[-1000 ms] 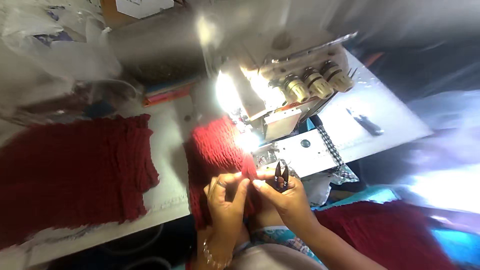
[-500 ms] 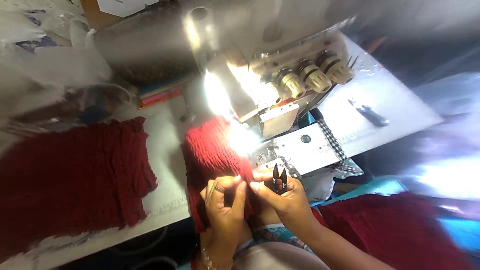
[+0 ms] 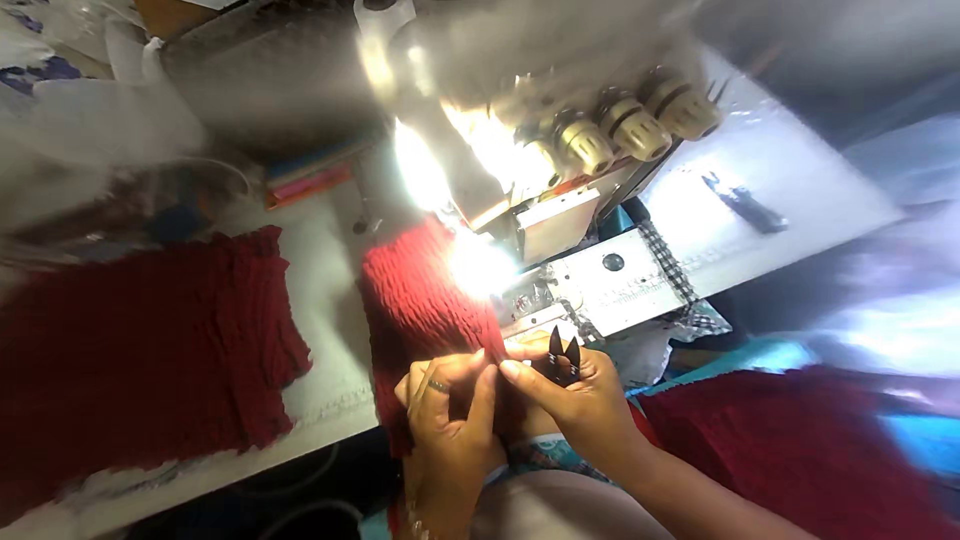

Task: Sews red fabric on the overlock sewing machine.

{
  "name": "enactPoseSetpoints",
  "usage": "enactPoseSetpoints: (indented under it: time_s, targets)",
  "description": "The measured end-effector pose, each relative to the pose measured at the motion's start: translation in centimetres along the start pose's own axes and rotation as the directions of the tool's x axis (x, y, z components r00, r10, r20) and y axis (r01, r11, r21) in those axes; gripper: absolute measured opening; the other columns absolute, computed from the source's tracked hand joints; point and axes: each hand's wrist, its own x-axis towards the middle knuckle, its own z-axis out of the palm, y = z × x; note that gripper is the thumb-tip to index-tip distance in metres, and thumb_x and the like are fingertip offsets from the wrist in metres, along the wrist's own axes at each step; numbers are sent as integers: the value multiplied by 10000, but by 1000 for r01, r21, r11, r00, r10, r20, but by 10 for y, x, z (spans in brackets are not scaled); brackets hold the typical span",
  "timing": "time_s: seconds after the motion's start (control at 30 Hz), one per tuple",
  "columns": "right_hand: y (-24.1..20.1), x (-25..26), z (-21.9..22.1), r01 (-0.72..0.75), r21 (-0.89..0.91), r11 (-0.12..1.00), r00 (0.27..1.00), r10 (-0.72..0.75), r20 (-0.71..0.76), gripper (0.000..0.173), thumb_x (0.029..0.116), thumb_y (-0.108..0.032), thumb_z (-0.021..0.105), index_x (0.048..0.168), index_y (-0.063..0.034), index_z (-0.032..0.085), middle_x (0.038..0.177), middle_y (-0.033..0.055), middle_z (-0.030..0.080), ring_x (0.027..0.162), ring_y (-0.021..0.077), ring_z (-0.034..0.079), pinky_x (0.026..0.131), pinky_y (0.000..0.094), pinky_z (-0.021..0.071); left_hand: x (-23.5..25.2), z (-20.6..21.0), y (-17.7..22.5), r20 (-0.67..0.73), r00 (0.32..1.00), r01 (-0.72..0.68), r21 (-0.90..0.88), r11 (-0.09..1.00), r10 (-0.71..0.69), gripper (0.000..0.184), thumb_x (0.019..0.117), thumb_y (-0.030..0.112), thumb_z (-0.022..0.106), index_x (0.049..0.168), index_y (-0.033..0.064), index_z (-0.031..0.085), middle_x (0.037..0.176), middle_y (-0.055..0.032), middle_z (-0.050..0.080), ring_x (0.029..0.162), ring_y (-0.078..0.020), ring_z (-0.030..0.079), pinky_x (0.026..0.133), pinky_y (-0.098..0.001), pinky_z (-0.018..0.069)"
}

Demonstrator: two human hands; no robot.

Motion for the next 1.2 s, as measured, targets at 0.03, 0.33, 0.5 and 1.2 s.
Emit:
enactPoseSetpoints:
  time_s: [0.03, 0.33, 0.5, 1.2]
  targets:
    - [0, 0, 0, 4, 1, 1000, 1000, -4, 3, 126, 891, -56, 718, 1004, -41, 770, 974, -7, 749, 904, 2, 683, 802, 143, 563, 1, -1, 0, -1, 999, -32, 44, 998, 32, 93, 918, 223, 712, 1004, 208, 743, 969, 117, 716, 969, -3, 587, 962, -291, 356]
    - [-1, 0, 1, -6, -17, 1000, 1000, 6, 7, 120, 897, -61, 716, 997, -38, 779, 964, -14, 747, 883, -11, 679, 786, 132, 561, 3, -5, 2, 13, 979, -201, 286, 937, 205, 83, 954, 231, 670, 1007, 224, 733, 953, 111, 701, 947, -33, 555, 939, -342, 306]
    - [1, 1, 0, 10, -49, 999, 1000, -9, 7, 107, 898, -71, 713, 980, -38, 773, 960, -15, 754, 891, -11, 685, 795, 134, 561, 3, -8, 8, 79, 956, -287, 463, 838, 284, 100, 981, 262, 630, 1032, 236, 712, 977, 94, 693, 973, -69, 530, 929, -349, 270]
    - [7, 23, 0, -194, 113, 974, 978, 201, -56, 50, 874, -94, 750, 866, -107, 702, 721, -84, 641, 531, -53, 491, 485, 105, 404, 127, -23, -6, 553, 732, -572, 183, 799, 398, 391, 944, 143, 420, 1109, 88, 770, 1172, -108, 704, 1192, -248, 585, 1014, -423, 402]
